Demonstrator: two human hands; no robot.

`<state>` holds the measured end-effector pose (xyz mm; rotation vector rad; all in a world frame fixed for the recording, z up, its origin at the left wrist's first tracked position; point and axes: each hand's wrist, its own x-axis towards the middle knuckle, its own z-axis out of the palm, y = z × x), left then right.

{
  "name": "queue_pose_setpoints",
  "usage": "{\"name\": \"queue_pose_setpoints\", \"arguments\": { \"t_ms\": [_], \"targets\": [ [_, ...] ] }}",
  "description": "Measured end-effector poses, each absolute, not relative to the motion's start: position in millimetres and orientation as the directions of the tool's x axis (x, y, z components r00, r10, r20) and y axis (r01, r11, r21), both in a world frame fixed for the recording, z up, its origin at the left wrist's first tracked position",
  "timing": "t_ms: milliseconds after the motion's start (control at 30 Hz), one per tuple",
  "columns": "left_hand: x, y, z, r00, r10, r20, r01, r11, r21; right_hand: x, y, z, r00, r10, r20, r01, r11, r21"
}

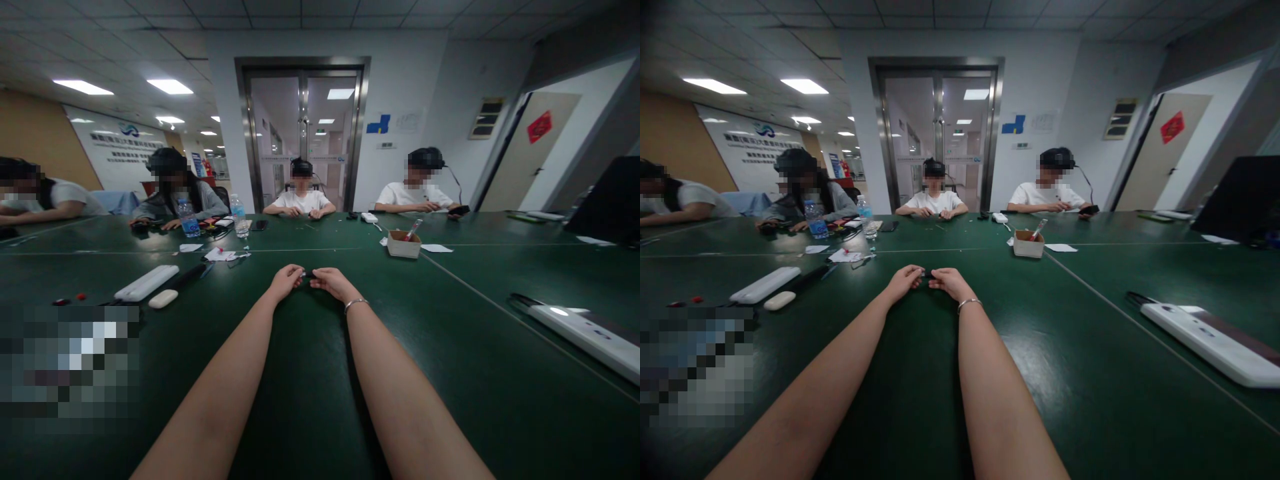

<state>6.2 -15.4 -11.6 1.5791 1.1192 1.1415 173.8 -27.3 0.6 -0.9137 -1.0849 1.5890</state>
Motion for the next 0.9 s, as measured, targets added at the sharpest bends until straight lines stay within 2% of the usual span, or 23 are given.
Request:
{"name": "queue_pose_setpoints", "arguments": {
  "t_ms": [200,367,900],
  "targets": [
    [6,-21,-6,0.140,0.974,0.175,0.164,-0.197,0.967,174,-27,0,-0.240,0.968,-0.069,-0.297,-0.141,-0.945],
    [5,-25,-3,0.151,0.963,0.225,0.175,-0.250,0.952,174,-27,0,-0.234,0.970,-0.068,-0.304,-0.139,-0.942],
    [5,-16,-11,0.161,0.972,0.172,0.166,-0.198,0.966,173,-27,0,-0.243,0.968,-0.060,-0.302,-0.135,-0.944]
  ]
}}
